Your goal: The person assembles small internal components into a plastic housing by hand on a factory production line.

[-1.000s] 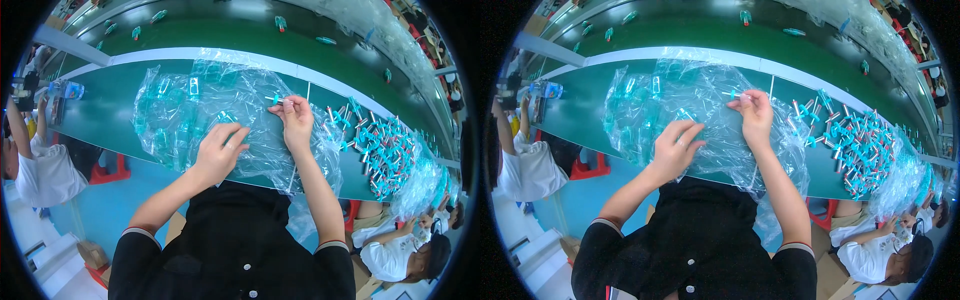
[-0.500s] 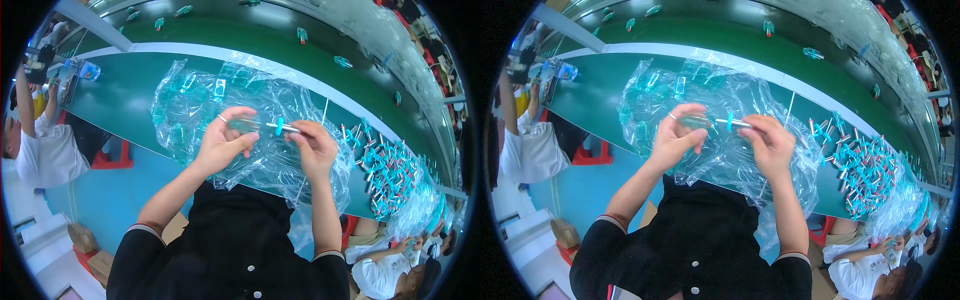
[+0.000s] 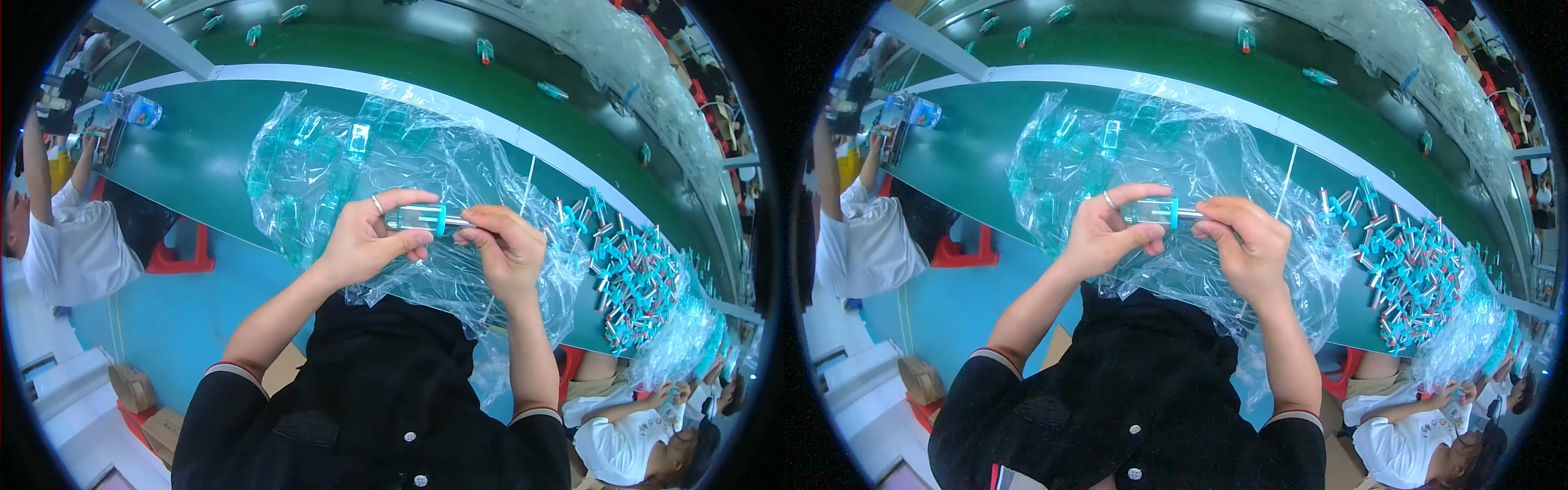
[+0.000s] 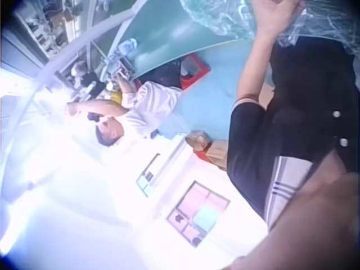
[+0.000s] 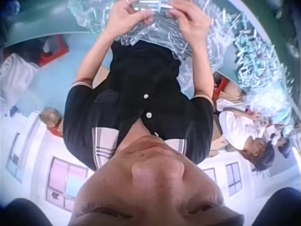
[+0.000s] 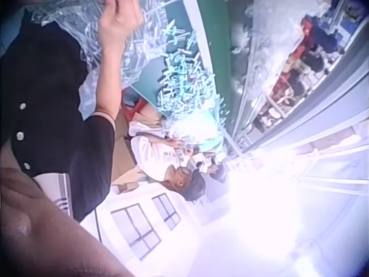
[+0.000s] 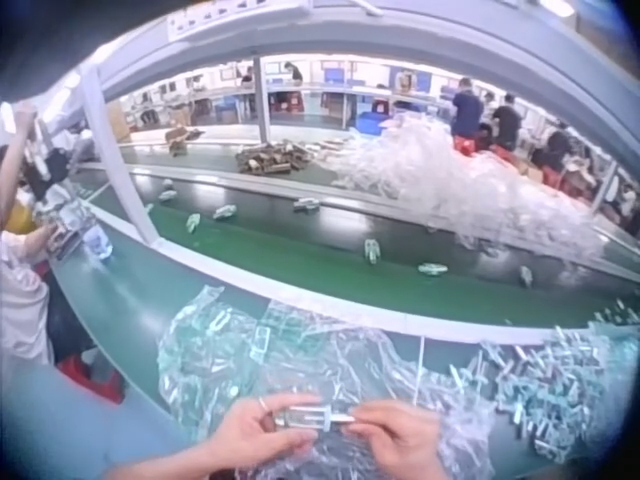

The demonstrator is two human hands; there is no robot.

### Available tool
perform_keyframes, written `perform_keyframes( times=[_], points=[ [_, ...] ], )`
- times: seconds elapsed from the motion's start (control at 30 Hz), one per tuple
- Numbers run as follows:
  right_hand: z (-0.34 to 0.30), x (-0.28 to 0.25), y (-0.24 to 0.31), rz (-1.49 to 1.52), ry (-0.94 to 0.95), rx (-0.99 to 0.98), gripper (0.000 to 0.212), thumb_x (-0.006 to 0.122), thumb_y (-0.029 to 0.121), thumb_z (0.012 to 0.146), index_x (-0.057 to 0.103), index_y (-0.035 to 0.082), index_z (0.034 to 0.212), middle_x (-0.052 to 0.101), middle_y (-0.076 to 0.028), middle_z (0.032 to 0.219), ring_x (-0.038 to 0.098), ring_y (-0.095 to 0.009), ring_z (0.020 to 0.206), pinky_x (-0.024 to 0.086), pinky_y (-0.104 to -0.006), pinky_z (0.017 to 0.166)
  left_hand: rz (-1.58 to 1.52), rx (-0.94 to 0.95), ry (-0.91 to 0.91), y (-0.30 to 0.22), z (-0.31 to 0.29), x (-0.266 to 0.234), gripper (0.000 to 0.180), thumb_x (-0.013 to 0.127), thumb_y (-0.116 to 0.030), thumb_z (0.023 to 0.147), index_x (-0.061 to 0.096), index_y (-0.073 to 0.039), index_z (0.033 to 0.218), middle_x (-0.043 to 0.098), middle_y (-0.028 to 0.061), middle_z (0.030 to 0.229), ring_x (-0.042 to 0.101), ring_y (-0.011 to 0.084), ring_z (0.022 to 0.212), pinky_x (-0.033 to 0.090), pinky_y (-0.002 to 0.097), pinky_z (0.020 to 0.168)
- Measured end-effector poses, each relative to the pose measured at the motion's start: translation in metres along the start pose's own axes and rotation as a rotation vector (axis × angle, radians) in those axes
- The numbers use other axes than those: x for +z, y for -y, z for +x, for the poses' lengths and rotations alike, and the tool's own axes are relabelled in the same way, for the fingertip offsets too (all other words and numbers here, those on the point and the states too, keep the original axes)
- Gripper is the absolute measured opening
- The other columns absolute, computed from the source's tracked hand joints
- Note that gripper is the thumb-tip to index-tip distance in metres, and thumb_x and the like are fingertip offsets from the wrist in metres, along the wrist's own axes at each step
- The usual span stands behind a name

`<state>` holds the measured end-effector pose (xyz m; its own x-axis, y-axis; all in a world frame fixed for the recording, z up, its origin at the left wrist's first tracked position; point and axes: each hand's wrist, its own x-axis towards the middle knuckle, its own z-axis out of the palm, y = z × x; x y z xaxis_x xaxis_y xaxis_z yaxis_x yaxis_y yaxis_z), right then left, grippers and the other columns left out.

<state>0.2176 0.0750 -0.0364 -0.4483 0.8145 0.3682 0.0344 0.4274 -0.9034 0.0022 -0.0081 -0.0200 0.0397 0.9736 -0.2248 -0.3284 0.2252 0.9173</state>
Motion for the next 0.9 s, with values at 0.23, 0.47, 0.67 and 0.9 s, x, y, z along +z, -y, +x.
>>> perform_keyframes(
  times=[0.23, 0.47, 0.67, 0.9],
  points=[
    [-0.003, 0.001, 0.008, -0.09, 0.023, -0.015, 0.013, 0.071, -0.01, 0.085, 0.074, -0.004, 0.097, 0.075, -0.016, 0.093, 0.076, -0.021, 0.074, 0.061, -0.0307, 0.066, 0.212, 0.162, 0.021, 0.004, -0.001, 0.006, 0.047, 0.071, 0.012, 0.09, 0.063, 0.003, 0.136, 0.068, 0.0142, 0.112, 0.073, 0.0181, 0.085, 0.063, 0.0306, 0.072],
    [-0.008, 0.005, 0.025, -0.029, -0.004, 0.012, 0.013, 0.071, -0.011, 0.085, 0.073, -0.004, 0.096, 0.075, -0.018, 0.094, 0.076, -0.022, 0.075, 0.061, -0.0308, 0.065, 0.026, 0.104, 0.057, 0.003, -0.008, 0.01, 0.044, 0.072, 0.006, 0.092, 0.063, 0.002, 0.135, 0.072, 0.0132, 0.11, 0.073, 0.0149, 0.086, 0.064, 0.0286, 0.074],
    [-0.008, 0.005, 0.029, -0.126, 0.041, -0.059, 0.016, 0.072, -0.012, 0.084, 0.073, -0.003, 0.097, 0.075, -0.017, 0.095, 0.076, -0.022, 0.074, 0.061, -0.03, 0.064, 0.129, 0.114, 0.064, -0.003, -0.009, 0.01, 0.042, 0.073, 0.005, 0.092, 0.065, 0.002, 0.133, 0.072, 0.0136, 0.11, 0.074, 0.0149, 0.084, 0.064, 0.0279, 0.072],
    [-0.01, 0.006, 0.031, -0.059, 0.024, -0.035, 0.017, 0.071, -0.012, 0.084, 0.073, -0.003, 0.098, 0.075, -0.017, 0.094, 0.075, -0.021, 0.074, 0.061, -0.03, 0.064, 0.121, 0.104, 0.067, -0.003, -0.009, 0.012, 0.042, 0.074, 0.003, 0.091, 0.066, 0.002, 0.132, 0.072, 0.013, 0.108, 0.074, 0.0137, 0.079, 0.064, 0.0269, 0.07]
  ],
)
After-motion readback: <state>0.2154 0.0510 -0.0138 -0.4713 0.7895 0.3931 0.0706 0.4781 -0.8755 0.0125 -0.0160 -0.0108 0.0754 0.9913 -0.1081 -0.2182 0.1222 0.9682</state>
